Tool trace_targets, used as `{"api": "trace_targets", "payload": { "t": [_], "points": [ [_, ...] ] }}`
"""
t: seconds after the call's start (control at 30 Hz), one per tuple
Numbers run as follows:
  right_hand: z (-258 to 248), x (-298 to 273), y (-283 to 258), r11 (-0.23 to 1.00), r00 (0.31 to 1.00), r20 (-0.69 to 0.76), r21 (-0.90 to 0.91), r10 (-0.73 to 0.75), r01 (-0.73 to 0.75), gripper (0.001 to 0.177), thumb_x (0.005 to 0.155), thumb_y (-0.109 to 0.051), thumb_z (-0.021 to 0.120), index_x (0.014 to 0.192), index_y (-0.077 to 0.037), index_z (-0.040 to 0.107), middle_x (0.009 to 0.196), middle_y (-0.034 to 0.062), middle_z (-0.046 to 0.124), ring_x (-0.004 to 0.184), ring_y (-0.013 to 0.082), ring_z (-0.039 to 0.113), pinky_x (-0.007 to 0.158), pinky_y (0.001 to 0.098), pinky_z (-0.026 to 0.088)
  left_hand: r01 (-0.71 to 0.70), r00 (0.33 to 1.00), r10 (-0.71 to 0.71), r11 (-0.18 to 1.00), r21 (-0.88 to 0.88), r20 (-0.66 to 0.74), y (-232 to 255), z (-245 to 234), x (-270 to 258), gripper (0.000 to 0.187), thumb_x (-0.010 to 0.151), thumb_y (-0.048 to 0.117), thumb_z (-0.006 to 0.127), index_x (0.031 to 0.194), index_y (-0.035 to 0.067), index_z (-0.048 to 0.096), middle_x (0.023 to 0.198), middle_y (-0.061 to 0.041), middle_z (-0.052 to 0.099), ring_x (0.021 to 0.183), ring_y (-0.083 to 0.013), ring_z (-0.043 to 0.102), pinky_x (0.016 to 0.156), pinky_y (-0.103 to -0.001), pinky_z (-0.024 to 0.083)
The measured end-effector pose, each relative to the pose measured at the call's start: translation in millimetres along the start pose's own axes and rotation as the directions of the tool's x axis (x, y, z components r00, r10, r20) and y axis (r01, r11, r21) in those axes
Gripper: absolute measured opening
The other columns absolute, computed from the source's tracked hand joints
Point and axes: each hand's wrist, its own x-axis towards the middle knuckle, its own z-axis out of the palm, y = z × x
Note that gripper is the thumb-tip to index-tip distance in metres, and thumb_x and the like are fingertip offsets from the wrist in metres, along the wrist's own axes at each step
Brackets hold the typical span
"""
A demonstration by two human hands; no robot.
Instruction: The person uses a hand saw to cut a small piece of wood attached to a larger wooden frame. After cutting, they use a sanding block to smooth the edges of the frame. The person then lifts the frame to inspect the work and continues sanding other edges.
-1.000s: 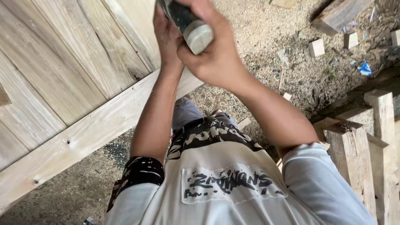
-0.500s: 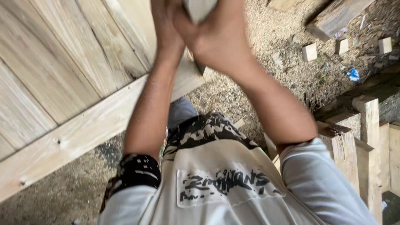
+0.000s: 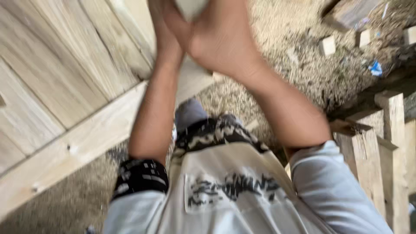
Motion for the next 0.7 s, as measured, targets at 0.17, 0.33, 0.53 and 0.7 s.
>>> {"api": "trace_targets", "payload": {
  "t": [0.17,0.33,0.53,0.7],
  "points": [
    [30,-11,10,0.989,0.994,0.064,0.117,0.085,-0.092,0.062,0.085,0.015,0.058,0.142,-0.009,0.058,0.142,0.0137,0.065,0.138,0.0279,0.061,0.122,0.0387,0.047,0.034,0.999,-0.032,0.939,-0.342,0.011,-64,22,-19,0.036,0.106,0.031,0.062,0.128,0.005,0.055,0.125,-0.007,0.062,0.12,-0.0204,0.06,0.106,-0.038,0.048],
    [-8,43,-23,0.997,1.0,-0.009,-0.072,-0.027,0.026,0.039,0.1,0.0,0.076,0.135,-0.008,0.061,0.128,0.0104,0.07,0.121,0.0242,0.072,0.104,0.0328,0.053,0.091,0.996,-0.09,0.983,-0.162,0.012,-10,15,30,0.032,0.105,0.026,0.06,0.125,0.002,0.056,0.12,-0.009,0.062,0.113,-0.0194,0.059,0.099,-0.037,0.049],
    [17,7,-15,0.985,0.992,-0.062,-0.12,0.113,-0.12,0.037,0.097,-0.002,0.076,0.131,-0.003,0.061,0.123,0.0145,0.071,0.117,0.0291,0.072,0.103,0.038,0.057,0.21,0.977,-0.214,0.97,0.121,0.015,-66,3,20,0.025,0.104,0.017,0.059,0.111,-0.007,0.059,0.107,-0.015,0.057,0.101,-0.0209,0.053,0.087,-0.038,0.05],
    [40,7,1,0.996,0.996,0.001,-0.019,-0.091,0.091,0.037,0.087,0.003,0.068,0.123,0.003,0.059,0.119,0.0235,0.066,0.112,0.0376,0.065,0.099,0.0462,0.052,0.183,0.983,-0.18,0.974,-0.135,0.034,-65,10,-23,0.031,0.102,0.015,0.056,0.129,0.001,0.051,0.123,-0.004,0.062,0.117,-0.0125,0.059,0.099,-0.032,0.051]
  ]
}}
